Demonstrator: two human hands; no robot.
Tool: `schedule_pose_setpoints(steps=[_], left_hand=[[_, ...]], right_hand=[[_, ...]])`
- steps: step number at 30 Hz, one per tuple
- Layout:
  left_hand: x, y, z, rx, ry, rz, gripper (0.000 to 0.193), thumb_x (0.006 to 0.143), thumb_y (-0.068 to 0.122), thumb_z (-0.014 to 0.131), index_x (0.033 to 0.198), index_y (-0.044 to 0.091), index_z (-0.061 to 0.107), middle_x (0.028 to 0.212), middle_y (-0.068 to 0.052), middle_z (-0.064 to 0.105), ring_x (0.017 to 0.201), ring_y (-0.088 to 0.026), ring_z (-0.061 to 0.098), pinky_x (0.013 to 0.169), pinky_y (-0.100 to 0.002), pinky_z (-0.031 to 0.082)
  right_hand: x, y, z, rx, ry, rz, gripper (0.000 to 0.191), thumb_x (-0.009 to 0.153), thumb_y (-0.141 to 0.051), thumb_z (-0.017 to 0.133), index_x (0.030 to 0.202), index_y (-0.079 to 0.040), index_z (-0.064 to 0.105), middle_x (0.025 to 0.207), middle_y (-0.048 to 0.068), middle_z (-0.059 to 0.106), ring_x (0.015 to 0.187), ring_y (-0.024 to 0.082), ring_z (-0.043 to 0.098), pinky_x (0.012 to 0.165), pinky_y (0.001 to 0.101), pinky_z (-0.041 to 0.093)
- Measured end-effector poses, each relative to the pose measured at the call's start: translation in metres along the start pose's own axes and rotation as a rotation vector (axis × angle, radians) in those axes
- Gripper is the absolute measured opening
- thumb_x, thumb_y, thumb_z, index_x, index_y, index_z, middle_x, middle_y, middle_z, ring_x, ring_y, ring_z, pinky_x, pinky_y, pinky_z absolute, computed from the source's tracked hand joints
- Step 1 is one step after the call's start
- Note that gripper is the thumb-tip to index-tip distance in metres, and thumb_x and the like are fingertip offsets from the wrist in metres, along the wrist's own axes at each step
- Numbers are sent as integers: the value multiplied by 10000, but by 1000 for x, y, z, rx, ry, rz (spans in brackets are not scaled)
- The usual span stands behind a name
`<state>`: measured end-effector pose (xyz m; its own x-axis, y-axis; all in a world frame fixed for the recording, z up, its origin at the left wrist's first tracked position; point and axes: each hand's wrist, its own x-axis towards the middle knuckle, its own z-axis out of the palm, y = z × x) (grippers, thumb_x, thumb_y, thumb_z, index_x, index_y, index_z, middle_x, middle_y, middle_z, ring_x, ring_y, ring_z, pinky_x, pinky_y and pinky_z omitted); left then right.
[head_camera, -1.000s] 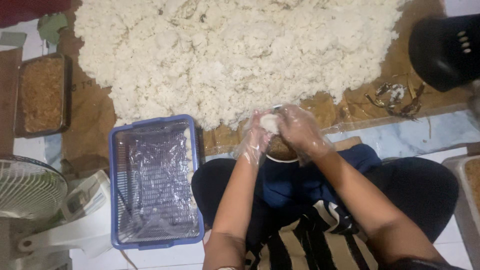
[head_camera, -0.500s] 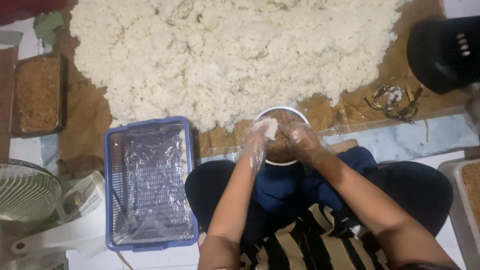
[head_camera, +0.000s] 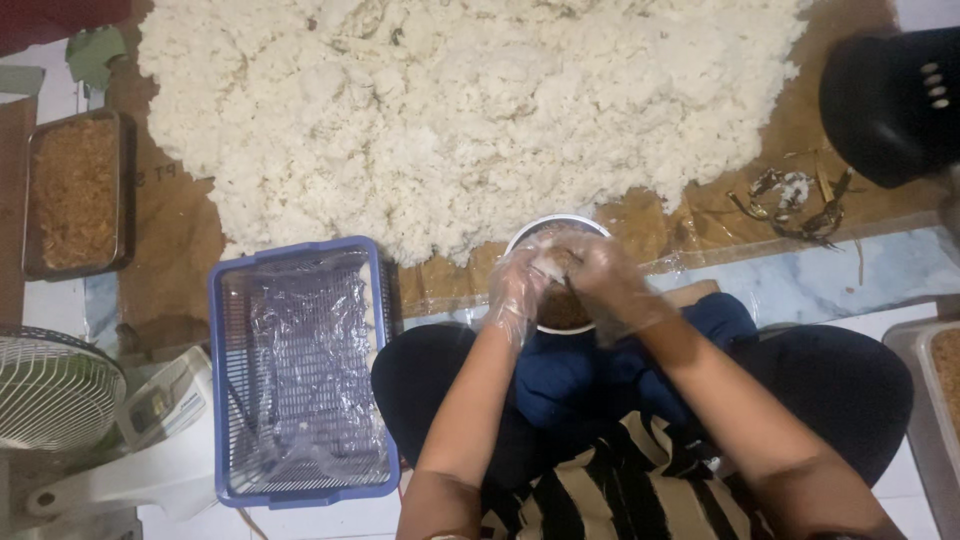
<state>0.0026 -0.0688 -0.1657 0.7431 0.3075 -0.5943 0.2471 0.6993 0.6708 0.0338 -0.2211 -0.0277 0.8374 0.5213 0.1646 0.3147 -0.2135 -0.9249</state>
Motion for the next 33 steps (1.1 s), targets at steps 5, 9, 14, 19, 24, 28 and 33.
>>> schedule_pose_setpoints(steps=[5, 9, 14, 19, 24, 28, 33], left_hand=[[-2, 0, -7, -176, -371, 163, 327, 1023, 186, 642, 1189, -53, 790, 678, -13, 630, 511, -66, 549, 403, -225, 463], [5, 1, 2, -267, -135, -22, 307, 963, -62, 556, 1264, -39, 610, 1115, -184, 693, 941, -253, 735, 814, -371, 659], [13, 1, 16, -291, -250, 0, 284, 933, -122, 488, 1178, -6, 570, 1186, -237, 639, 1012, -357, 694, 844, -483, 644], [1, 6, 6, -335, -277, -40, 275, 1047, 172, 494, 1137, -58, 616, 1052, -229, 676, 868, -350, 686, 686, -444, 612], [-8, 10, 6, -278, -71, -179, 319, 1065, 283, 564, 1173, -7, 642, 1074, -152, 698, 917, -261, 696, 788, -365, 625], [-11, 17, 12, -193, -167, -124, 601, 1038, 600, 425, 1147, 53, 649, 1057, -106, 702, 921, -216, 693, 773, -331, 601], [-18, 23, 15, 69, -150, -101, 792, 1006, 755, 296, 1403, 113, 539, 1010, -19, 625, 879, -138, 597, 742, -286, 508]], right_hand=[[1, 12, 7, -276, 74, -139, 184, 941, -88, 633, 1087, -45, 736, 1049, 205, 728, 990, 364, 690, 888, 411, 551], [-1, 17, -7, -318, 120, -15, 267, 901, -38, 682, 1156, -84, 748, 1122, 175, 743, 1074, 342, 698, 942, 414, 547], [-11, 15, -2, -242, 7, 74, 548, 757, -20, 769, 1290, -67, 649, 1173, 174, 669, 1057, 343, 661, 899, 421, 542], [-15, 30, 21, -267, 61, -50, 522, 791, -37, 742, 1300, -138, 680, 1191, 142, 660, 1004, 314, 663, 876, 423, 564], [-7, 32, 37, -423, 4, -575, 322, 973, 10, 641, 1293, -18, 661, 1245, 162, 679, 1182, 323, 684, 1027, 403, 571], [-4, 17, 43, -763, 105, -638, 461, 786, -197, 725, 1185, 31, 694, 1198, 200, 696, 1102, 358, 671, 945, 486, 527], [15, 38, 36, -566, 21, -422, 357, 879, -204, 654, 1167, 1, 704, 1104, 152, 713, 1004, 285, 670, 863, 439, 523]])
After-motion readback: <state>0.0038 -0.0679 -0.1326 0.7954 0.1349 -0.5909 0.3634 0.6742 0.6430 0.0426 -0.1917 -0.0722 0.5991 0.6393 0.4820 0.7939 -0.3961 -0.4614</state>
